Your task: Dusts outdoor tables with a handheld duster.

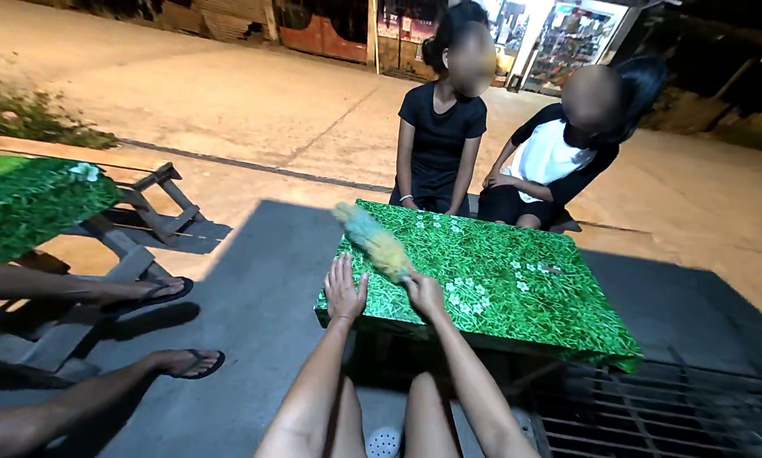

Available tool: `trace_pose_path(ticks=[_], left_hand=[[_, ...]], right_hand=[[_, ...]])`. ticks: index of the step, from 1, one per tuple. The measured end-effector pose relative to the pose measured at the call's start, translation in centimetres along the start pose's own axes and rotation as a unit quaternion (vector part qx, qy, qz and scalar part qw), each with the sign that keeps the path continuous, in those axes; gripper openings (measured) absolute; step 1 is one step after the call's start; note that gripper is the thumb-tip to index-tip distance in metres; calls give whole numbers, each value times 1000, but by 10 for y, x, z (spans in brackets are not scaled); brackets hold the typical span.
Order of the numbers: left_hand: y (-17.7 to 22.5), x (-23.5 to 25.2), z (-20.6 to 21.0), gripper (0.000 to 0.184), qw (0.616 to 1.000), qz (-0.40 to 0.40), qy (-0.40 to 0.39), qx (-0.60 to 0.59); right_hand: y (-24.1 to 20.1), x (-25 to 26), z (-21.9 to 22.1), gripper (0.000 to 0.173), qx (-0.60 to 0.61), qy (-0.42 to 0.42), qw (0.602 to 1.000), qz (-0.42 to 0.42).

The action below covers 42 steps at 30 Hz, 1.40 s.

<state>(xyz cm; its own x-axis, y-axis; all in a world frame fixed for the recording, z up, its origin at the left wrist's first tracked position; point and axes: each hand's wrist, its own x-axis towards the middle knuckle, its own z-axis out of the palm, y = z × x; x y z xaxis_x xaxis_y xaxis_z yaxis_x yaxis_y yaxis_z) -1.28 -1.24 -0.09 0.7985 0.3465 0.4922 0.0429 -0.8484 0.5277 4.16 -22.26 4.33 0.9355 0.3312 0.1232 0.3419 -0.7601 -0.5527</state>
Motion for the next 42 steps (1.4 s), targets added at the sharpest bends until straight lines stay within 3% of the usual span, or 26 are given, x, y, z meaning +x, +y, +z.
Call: trace_pose_path(ticks=[4, 6, 10, 13, 20, 27, 31, 34, 37, 39, 42], left_hand=[[-1, 2, 1, 67, 1000, 0, -6, -6], [-1, 2, -1, 67, 1000, 1, -19, -7], [-1, 0, 3, 66, 1000, 9, -15, -7], [-2, 0, 3, 66, 1000, 10, -10, -6], [-2, 0, 1, 65, 1000, 12, -10, 2], [-7, -1, 5, 63, 1000, 11, -5, 9], [-6, -1, 6, 65, 1000, 2, 6, 5], [-7, -2, 6, 69, 1000, -1, 23, 1], [-5, -5, 4, 74, 999, 12, 35, 5], [-6, -6, 6, 76, 998, 21, 52, 5], [-5, -5, 5, 78, 999, 8, 45, 2]], right_hand=[[97, -37, -44, 35, -24, 248, 968, 36], [143, -57, -78, 38, -87, 308, 941, 110], [186, -82, -130, 42, -145, 268, 889, 341], [173, -69, -146, 43, -124, 193, 885, 406], [94, -11, -91, 43, -91, 130, 929, 335], [-10, 29, 8, 38, -115, 8, 989, 88], [-55, 16, 36, 35, -105, -77, 991, -40], [-65, -15, 42, 35, -96, -132, 981, -105], [-61, -62, 28, 39, -66, -160, 980, -95], [-38, -98, 15, 38, -17, -85, 995, -55], [28, -157, -1, 30, 87, 187, 978, -17]])
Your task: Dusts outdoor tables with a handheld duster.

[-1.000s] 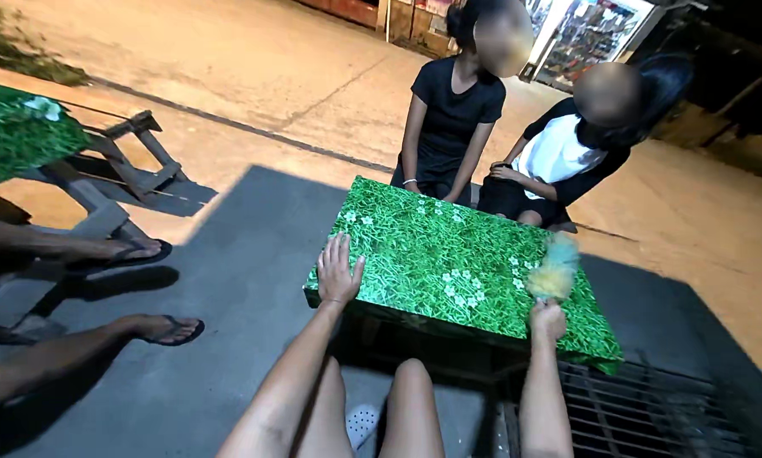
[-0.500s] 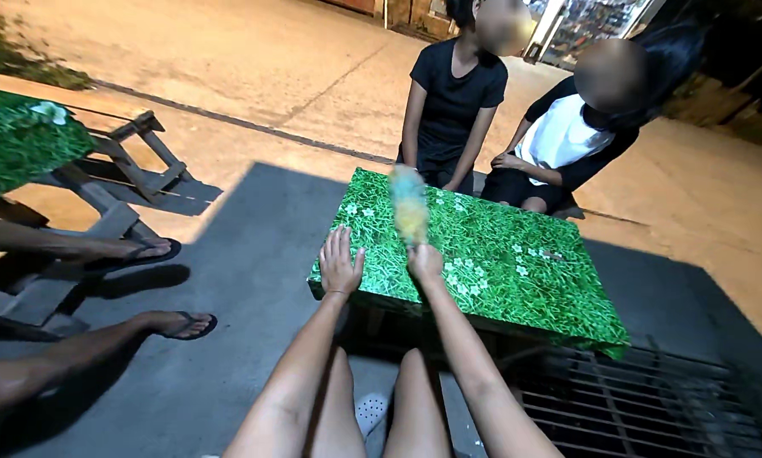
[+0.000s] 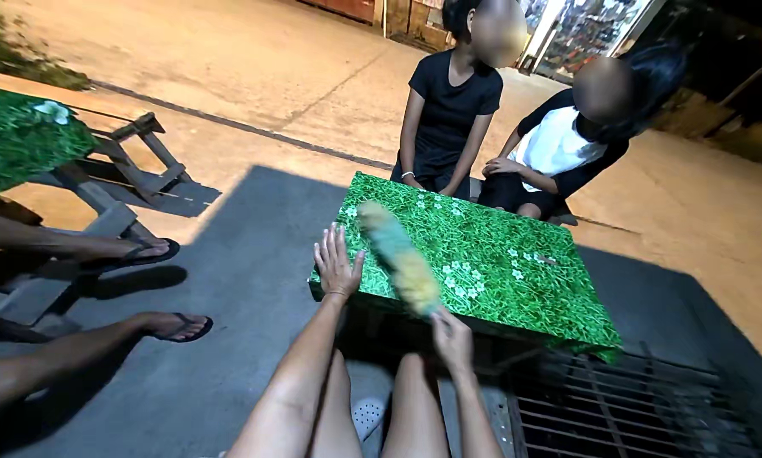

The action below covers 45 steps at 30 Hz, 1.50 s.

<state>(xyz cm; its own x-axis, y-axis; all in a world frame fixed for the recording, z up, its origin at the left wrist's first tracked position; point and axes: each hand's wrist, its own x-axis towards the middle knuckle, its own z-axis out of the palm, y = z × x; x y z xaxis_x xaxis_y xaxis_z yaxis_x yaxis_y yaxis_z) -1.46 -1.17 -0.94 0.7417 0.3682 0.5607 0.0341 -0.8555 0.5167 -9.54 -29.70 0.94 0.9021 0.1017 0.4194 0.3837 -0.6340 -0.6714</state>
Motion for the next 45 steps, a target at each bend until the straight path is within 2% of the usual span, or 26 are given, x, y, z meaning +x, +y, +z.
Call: trace_pose_path(ticks=[3, 5, 7, 9, 11, 14, 18, 23, 26, 28, 30, 31, 34, 37, 39, 41, 45], left_hand=[[2, 1, -2, 74, 1000, -1, -12, 0], [1, -1, 0, 73, 1000, 8, -13, 1], [0, -1, 2, 73, 1000, 17, -6, 1], [0, -1, 1, 72, 1000, 14, -10, -3], [2, -3, 0, 72, 1000, 8, -12, -4], [2, -3, 1, 71, 1000, 4, -10, -4], [2, -2, 1, 69, 1000, 4, -14, -14], [-3, 1, 2, 70, 1000, -4, -20, -21], [-3, -1, 0, 69, 999, -13, 4, -32], [-2, 0, -2, 69, 999, -22, 16, -47], [-2, -1, -2, 69, 998, -25, 20, -52], [-2, -1, -1, 70, 998, -26, 14, -50], [-3, 1, 1, 71, 999, -19, 10, -47], [-4, -2, 3, 73, 999, -2, 10, -40], [-2, -1, 3, 72, 999, 3, 10, -36], [-3, -1, 5, 71, 999, 4, 13, -31], [-2, -1, 5, 69, 1000, 3, 3, -31]], right_hand=[[47, -40, -77, 35, 25, 218, 967, 130], [73, -61, -133, 39, -37, 288, 931, 223], [93, -73, -170, 41, -122, 285, 900, 308], [98, -74, -181, 42, -198, 220, 874, 385], [86, -61, -162, 43, -236, 145, 865, 418], [49, -31, -106, 44, -251, 66, 881, 395], [-17, 3, -42, 44, -221, -71, 921, 313], [-91, 10, 33, 44, -145, -271, 939, 157], [-109, 1, 58, 45, -36, -321, 940, 108], [-92, -5, 59, 41, 108, -247, 956, 112], [-62, -14, 45, 34, 253, -95, 955, 121], [-47, -16, 28, 33, 273, -25, 953, 132], [6, -22, -40, 34, 195, 177, 951, 164], [53, -38, -114, 39, 40, 294, 930, 219], [75, -52, -148, 41, -60, 291, 910, 288], [85, -62, -156, 43, -137, 227, 896, 356], [53, -52, -104, 45, -235, 84, 895, 370]])
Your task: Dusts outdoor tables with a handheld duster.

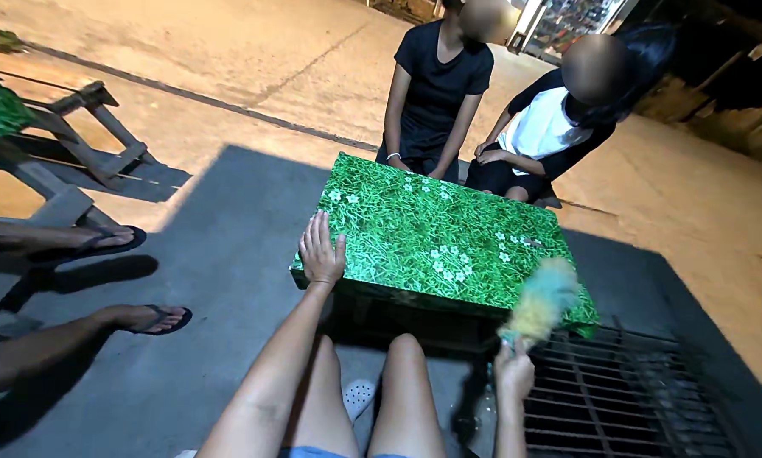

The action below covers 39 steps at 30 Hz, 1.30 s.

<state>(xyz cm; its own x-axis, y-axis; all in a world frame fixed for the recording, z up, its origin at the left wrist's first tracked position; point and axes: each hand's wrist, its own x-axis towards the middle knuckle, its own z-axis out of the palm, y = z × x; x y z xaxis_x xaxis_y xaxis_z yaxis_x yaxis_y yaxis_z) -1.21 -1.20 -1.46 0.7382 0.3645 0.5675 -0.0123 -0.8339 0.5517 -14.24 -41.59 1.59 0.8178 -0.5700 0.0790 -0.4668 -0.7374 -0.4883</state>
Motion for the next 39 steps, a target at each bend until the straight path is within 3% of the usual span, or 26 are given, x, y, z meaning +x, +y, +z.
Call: trace_pose_path(ticks=[5, 9, 12, 14, 16, 18, 22, 24, 27, 33, 39], left_hand=[[1, 1, -3, 67, 1000, -6, -19, -5], [-1, 4, -4, 66, 999, -13, -27, -10], [0, 4, -4, 65, 999, -20, -19, -17], [3, 3, -5, 64, 999, -27, -24, -22], [3, 4, -7, 63, 999, -35, -31, -19], [3, 6, -8, 64, 998, -37, -40, -17], [5, 5, -7, 64, 999, -30, -44, -10], [6, 5, -7, 64, 999, -27, -42, -9], [7, 4, -8, 61, 999, -30, -44, -6], [6, 3, -8, 61, 999, -25, -41, -4], [6, -1, -11, 64, 999, -28, -43, -3]], right_hand=[[-98, -45, 18, 42, 4, -175, 975, -134], [-157, -80, 44, 45, -1, -300, 908, -294], [-178, -88, 54, 46, 40, -356, 867, -347], [-169, -73, 59, 42, 156, -332, 862, -350], [-150, -42, 56, 37, 255, -250, 874, -330], [-126, 2, 38, 36, 276, -149, 907, -282], [-65, 98, -12, 43, 140, 37, 982, -124], [-41, 142, -26, 46, 64, 57, 996, -32], [-27, 181, -23, 44, -15, 14, 998, 52], [-109, 165, 14, 41, -82, -46, 995, -19], [-208, 111, 81, 39, -56, -123, 972, -191]])
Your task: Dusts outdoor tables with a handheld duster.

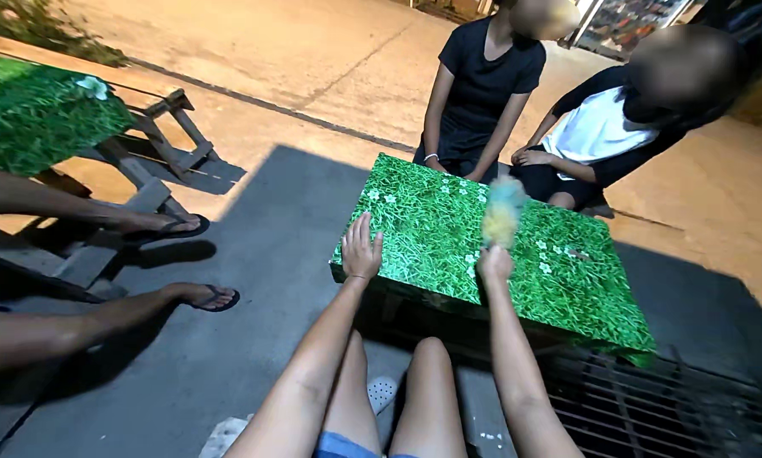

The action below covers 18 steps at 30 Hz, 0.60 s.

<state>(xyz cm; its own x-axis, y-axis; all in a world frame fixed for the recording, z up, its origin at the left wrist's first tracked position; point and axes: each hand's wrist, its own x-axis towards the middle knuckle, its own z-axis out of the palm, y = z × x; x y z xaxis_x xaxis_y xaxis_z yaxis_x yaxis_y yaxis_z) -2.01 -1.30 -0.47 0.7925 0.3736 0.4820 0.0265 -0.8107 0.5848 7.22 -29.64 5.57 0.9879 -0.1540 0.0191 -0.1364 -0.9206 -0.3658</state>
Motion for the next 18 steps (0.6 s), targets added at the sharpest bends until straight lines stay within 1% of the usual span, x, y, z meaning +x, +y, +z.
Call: trace_pose_path(ticks=[5, 7, 9, 12, 14, 16, 18], left_hand=[[-6, 5, 8, 64, 1000, 5, 11, 1], [-8, 6, 10, 64, 1000, 5, 17, 2], [-9, 5, 13, 64, 999, 7, 33, 2], [-7, 2, 12, 68, 999, 2, 51, 16], [-5, 0, 10, 71, 998, -5, 54, 25], [-6, -1, 9, 76, 998, -2, 61, 24], [-6, -2, 7, 81, 998, 12, 61, 21]], right_hand=[[-94, -18, 40, 37, -22, -60, 988, -143], [-120, -31, 48, 38, -30, -88, 977, -192], [-135, -46, 53, 40, -46, -111, 963, -241], [-131, -73, 58, 38, -33, -116, 939, -321], [-120, -93, 53, 39, -22, -152, 922, -356], [-104, -115, 41, 40, -24, -206, 906, -369], [-83, -138, 30, 44, -25, -234, 901, -363]])
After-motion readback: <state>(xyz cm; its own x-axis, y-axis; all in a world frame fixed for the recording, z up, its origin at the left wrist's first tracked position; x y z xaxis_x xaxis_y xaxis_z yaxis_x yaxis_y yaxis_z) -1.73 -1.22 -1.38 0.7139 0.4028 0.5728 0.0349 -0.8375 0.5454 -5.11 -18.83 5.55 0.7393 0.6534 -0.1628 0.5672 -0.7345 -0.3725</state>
